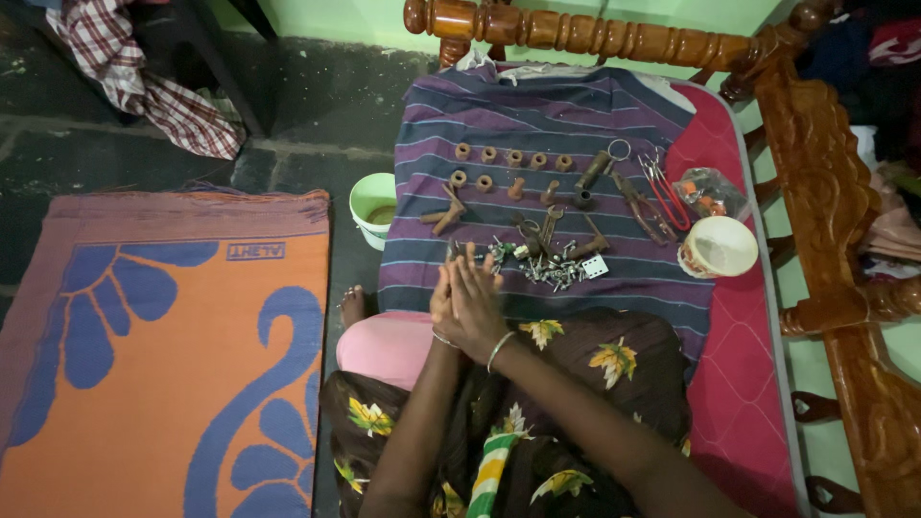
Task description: The person sits on the floor and assembles small metal lock components using pliers and a wrench. They pick up individual parts, manipulate them with the tools, and place the assembled pieces back onto a striped cloth where other tools and parts are laid out.
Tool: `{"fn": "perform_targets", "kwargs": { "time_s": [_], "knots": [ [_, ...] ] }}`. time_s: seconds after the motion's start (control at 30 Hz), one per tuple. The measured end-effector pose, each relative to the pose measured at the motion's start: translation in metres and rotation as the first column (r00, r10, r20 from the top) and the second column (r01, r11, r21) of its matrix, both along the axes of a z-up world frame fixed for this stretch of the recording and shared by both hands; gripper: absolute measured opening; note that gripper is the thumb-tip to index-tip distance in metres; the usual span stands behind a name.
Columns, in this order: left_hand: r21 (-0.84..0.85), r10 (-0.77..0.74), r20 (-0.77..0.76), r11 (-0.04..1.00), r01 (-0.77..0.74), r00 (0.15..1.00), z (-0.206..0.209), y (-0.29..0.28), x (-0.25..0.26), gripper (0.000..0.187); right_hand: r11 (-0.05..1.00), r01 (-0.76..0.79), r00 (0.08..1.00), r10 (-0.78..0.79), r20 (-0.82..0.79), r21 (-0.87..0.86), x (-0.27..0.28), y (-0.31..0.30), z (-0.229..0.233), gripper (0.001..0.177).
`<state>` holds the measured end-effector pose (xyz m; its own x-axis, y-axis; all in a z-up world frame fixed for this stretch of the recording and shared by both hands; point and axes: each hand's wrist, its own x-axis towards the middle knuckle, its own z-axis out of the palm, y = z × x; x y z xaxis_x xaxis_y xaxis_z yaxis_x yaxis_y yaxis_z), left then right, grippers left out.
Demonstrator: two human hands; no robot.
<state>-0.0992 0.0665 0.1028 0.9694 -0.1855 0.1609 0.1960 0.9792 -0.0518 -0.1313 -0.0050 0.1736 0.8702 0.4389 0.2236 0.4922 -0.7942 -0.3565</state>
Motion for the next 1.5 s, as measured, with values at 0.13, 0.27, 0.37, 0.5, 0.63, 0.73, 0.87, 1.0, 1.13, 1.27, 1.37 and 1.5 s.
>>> {"fn": "perform_targets", "kwargs": {
  "time_s": [0.13, 0.27, 0.37, 0.5, 0.63, 0.73, 0.87, 1.0, 1.13, 1.27, 1.37, 1.5],
  "knots": [
    [0.111, 0.08, 0.017, 0.991, -0.081, 0.997, -0.02, 0.005, 0.006, 0.052, 0.984, -0.111, 0.99, 0.121, -0.067, 0.137, -0.019, -0.004, 0.0, 0.099],
    [0.118, 0.033, 0.061, 0.992, -0.04, 0.998, -0.031, 0.002, 0.012, 0.051, 0.935, -0.102, 0.988, 0.135, -0.076, 0.34, -0.009, -0.01, -0.011, 0.09],
    [0.157, 0.03, 0.074, 0.987, -0.041, 0.997, -0.02, -0.008, 0.005, 0.052, 0.888, -0.06, 0.991, 0.106, -0.077, 0.456, 0.006, -0.016, -0.029, 0.078],
    [0.252, 0.036, 0.092, 0.966, -0.058, 0.995, 0.005, -0.017, -0.011, 0.058, 0.677, 0.087, 0.981, 0.071, -0.183, 0.731, 0.032, -0.004, -0.055, 0.07],
    [0.275, 0.019, 0.047, 0.961, -0.031, 0.999, -0.006, -0.016, -0.008, 0.057, 0.909, 0.159, 0.987, -0.142, -0.074, 0.385, 0.027, -0.011, -0.036, 0.078],
    [0.141, -0.019, 0.059, 0.99, 0.011, 0.998, -0.034, -0.011, 0.003, 0.053, 0.943, 0.175, 0.979, -0.136, -0.153, 0.283, 0.021, -0.005, -0.02, 0.075],
    [0.041, -0.022, -0.005, 0.999, 0.022, 1.0, -0.063, 0.003, 0.016, 0.051, 0.912, 0.019, 0.993, 0.029, -0.112, 0.409, -0.001, -0.009, -0.023, 0.084],
    [0.34, 0.074, -0.004, 0.938, -0.068, 0.997, -0.072, 0.004, 0.017, 0.05, 0.82, -0.008, 0.995, 0.064, -0.077, 0.572, -0.003, -0.019, -0.049, 0.076],
    [0.137, -0.047, 0.14, 0.99, 0.027, 0.989, -0.051, -0.012, 0.014, 0.047, 0.687, 0.178, 0.97, -0.001, -0.244, 0.705, 0.01, -0.028, -0.071, 0.066],
    [0.502, -0.133, -0.102, 0.849, 0.166, 0.986, 0.01, -0.028, -0.001, 0.078, 0.532, 0.492, 0.85, -0.122, -0.513, 0.689, 0.04, -0.06, -0.082, 0.065],
    [0.632, -0.28, 0.042, 0.751, 0.191, 0.959, 0.046, -0.033, -0.004, 0.088, 0.248, 0.671, 0.711, 0.052, -0.701, 0.699, 0.06, -0.105, -0.076, 0.061],
    [0.7, -0.368, 0.038, 0.673, 0.238, 0.929, 0.049, -0.035, 0.008, 0.093, 0.25, 0.767, 0.621, -0.058, -0.782, 0.591, 0.081, -0.181, -0.072, 0.056]
  ]
}}
